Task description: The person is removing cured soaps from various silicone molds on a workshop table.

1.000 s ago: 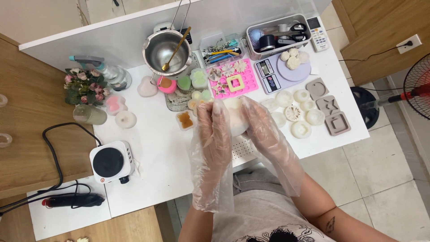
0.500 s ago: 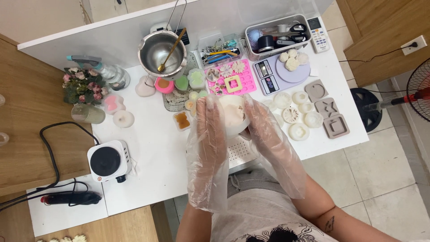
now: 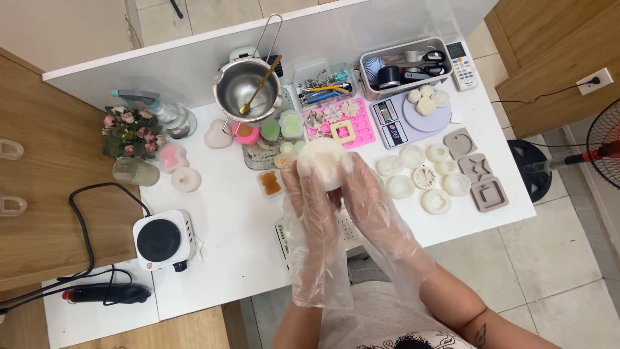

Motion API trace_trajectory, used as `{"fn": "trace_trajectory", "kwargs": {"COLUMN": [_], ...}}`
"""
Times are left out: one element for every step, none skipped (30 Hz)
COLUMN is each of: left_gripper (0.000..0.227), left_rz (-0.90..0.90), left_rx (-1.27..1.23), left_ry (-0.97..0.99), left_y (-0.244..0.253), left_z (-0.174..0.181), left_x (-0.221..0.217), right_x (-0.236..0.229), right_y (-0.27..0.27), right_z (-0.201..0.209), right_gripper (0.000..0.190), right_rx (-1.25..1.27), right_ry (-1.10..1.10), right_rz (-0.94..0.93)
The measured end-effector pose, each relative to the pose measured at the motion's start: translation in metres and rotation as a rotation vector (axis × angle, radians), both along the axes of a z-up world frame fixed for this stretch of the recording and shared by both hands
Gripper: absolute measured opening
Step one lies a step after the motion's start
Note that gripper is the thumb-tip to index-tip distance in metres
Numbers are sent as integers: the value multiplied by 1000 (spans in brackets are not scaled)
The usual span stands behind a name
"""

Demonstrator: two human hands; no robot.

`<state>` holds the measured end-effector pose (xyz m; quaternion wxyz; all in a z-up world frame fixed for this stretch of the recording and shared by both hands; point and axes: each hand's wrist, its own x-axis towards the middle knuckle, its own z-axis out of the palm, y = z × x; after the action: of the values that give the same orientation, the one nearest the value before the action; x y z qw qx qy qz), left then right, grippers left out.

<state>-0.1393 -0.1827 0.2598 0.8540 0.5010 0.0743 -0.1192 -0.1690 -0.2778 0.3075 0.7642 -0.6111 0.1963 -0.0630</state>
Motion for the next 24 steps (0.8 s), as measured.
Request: {"fn": "trace_trajectory", "kwargs": {"left_gripper": [41, 42, 42, 44, 45, 45, 44, 43, 43, 42, 41, 41, 42, 43, 43, 45, 47, 47, 48, 50, 50, 55, 60, 60], "left_rz": [183, 359, 359, 219, 68, 66, 57, 48, 43, 43, 44, 42, -1, -46, -46, -49, -54, -56, -63, -71, -74, -47, -16, -15], "left_rx": [463, 926, 925, 636, 339, 340, 336, 332, 329, 328, 328, 326, 331, 335, 335, 280, 227, 227, 229, 231, 229, 330, 433, 432], "left_ry": [-492, -986, -988, -591, -201, -201, -248, -295, -298, -317, -333, -333, -244, -155, -153, -204, -254, -252, -183, -115, -114, -140, -168, -169], "left_y": [4, 8, 9, 11, 12, 11, 11, 11, 9, 7, 5, 6, 9, 11, 12, 14, 15, 16, 17, 17, 19, 21, 23, 22], "left_z": [-7, -15, -2, 11, 23, 24, 25, 25, 25, 24, 24, 25, 27, 28, 27, 25, 23, 28, 33, 38, 28, 17, 7, 13], "left_x": [4, 8, 11, 13, 15, 15, 15, 14, 15, 16, 16, 17, 20, 22, 22, 22, 22, 24, 26, 29, 30, 31, 32, 34], "right_x": [-2, -5, -1, 2, 5, 9, 13, 16, 17, 19, 20, 19, 19, 20, 21, 21, 21, 22, 23, 24, 25, 26, 27, 28], "right_y": [-3, -7, -8, -9, -11, -12, -14, -15, -15, -15, -15, -11, -6, -1, -2, -2, -2, -1, -1, -1, 5, 10, 16, 17], "right_z": [6, 11, 13, 15, 16, 11, 5, -1, -7, -12, -18, -10, -2, 6, 2, -2, -5, -15, -24, -34, -25, -16, -7, -11], "right_gripper": [56, 58, 58, 59, 61, 61, 59, 58, 58, 57, 57, 57, 57, 56, 56, 55, 55, 55, 54, 54, 54, 53, 52, 52], "right_rx": [-173, -346, -346, -377, -409, -408, -422, -436, -438, -471, -503, -504, -414, -324, -324, -264, -202, -202, -162, -123, -124, -49, 28, 27], "right_ry": [20, 41, 39, 61, 84, 84, 40, -4, -4, -61, -117, -115, -64, -12, -11, 17, 45, 48, 23, -2, 0, 28, 54, 53], "right_rz": [54, 107, 106, 132, 159, 157, 145, 133, 128, 110, 97, 95, 67, 41, 41, 34, 27, 25, 14, 2, -1, -25, -46, -45]}}
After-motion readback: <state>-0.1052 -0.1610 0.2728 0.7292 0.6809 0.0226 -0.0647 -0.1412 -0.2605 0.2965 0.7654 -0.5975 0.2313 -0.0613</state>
